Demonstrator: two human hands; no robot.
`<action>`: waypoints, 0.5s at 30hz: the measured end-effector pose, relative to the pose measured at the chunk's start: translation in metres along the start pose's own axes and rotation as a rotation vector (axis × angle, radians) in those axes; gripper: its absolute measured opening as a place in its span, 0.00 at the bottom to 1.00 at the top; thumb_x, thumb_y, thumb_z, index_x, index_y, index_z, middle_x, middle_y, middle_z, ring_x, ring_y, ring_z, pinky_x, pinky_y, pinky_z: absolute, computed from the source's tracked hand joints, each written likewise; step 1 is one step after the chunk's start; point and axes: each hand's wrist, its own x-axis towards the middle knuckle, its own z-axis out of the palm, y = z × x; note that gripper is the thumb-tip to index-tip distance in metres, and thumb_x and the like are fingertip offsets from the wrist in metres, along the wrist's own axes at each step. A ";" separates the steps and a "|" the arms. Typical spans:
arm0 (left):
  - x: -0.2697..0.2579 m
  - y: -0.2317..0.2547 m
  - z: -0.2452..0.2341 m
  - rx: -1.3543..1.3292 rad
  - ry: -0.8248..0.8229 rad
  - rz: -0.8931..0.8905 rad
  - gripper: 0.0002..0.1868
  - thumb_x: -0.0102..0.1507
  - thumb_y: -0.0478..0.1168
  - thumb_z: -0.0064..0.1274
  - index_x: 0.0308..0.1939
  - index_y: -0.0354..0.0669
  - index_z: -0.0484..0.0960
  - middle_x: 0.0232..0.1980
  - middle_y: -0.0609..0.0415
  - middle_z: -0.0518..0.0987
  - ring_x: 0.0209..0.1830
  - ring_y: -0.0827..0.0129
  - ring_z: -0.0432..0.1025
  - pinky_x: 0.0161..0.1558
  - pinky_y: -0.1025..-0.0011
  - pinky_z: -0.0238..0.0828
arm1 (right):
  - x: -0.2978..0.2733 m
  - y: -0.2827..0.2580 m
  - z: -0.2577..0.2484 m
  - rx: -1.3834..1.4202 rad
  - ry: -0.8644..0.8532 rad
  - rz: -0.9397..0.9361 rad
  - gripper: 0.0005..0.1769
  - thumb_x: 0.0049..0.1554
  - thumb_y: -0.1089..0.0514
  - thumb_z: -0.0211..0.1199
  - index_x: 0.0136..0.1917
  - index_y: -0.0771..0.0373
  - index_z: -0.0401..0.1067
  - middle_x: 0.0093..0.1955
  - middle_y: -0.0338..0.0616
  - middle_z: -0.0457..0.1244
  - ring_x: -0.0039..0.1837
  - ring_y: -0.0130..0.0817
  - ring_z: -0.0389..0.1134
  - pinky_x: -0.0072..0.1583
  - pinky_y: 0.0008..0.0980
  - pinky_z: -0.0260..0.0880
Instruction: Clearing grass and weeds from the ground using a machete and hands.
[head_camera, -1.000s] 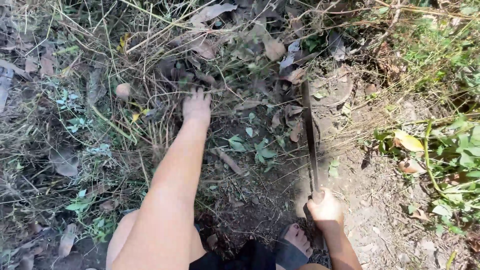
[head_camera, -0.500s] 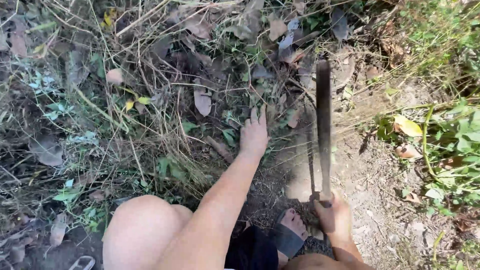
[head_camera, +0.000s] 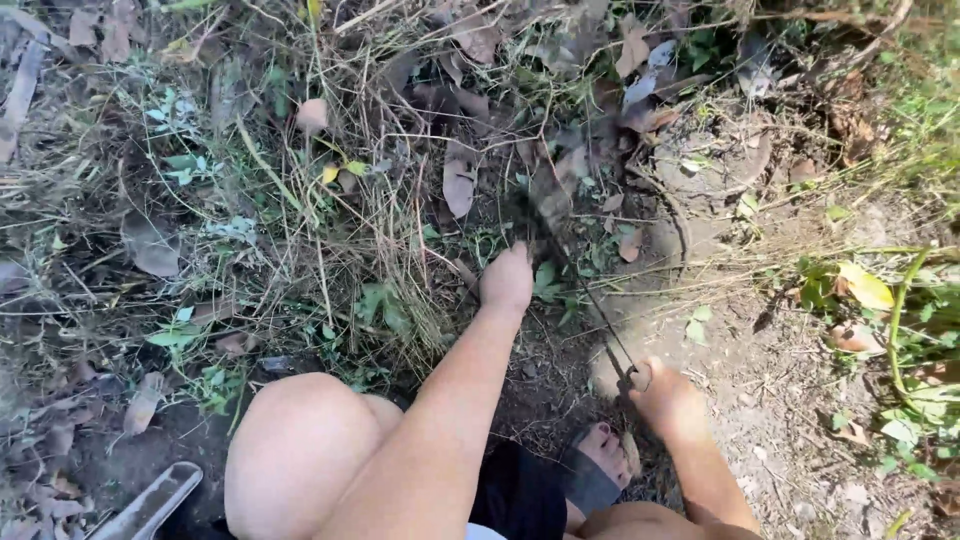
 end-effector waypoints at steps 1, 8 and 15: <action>0.001 -0.004 0.003 0.019 0.012 0.019 0.14 0.61 0.29 0.26 0.45 0.38 0.67 0.33 0.48 0.74 0.31 0.55 0.72 0.31 0.60 0.70 | -0.013 -0.015 -0.020 -0.035 -0.104 0.061 0.23 0.49 0.51 0.58 0.58 0.51 0.62 0.46 0.40 0.65 0.37 0.33 0.68 0.40 0.28 0.71; -0.002 -0.017 0.002 -0.065 -0.034 0.063 0.14 0.62 0.41 0.28 0.39 0.34 0.67 0.41 0.35 0.72 0.43 0.40 0.70 0.43 0.46 0.67 | 0.055 0.042 0.053 -0.241 0.059 -0.118 0.20 0.44 0.48 0.59 0.51 0.51 0.66 0.43 0.45 0.67 0.51 0.41 0.69 0.55 0.38 0.69; -0.004 -0.025 0.005 0.044 -0.004 0.119 0.12 0.61 0.36 0.25 0.38 0.40 0.67 0.38 0.43 0.73 0.40 0.46 0.72 0.40 0.51 0.70 | 0.011 0.010 0.018 0.086 0.151 -0.136 0.23 0.42 0.48 0.60 0.52 0.53 0.67 0.45 0.54 0.65 0.53 0.49 0.66 0.56 0.43 0.66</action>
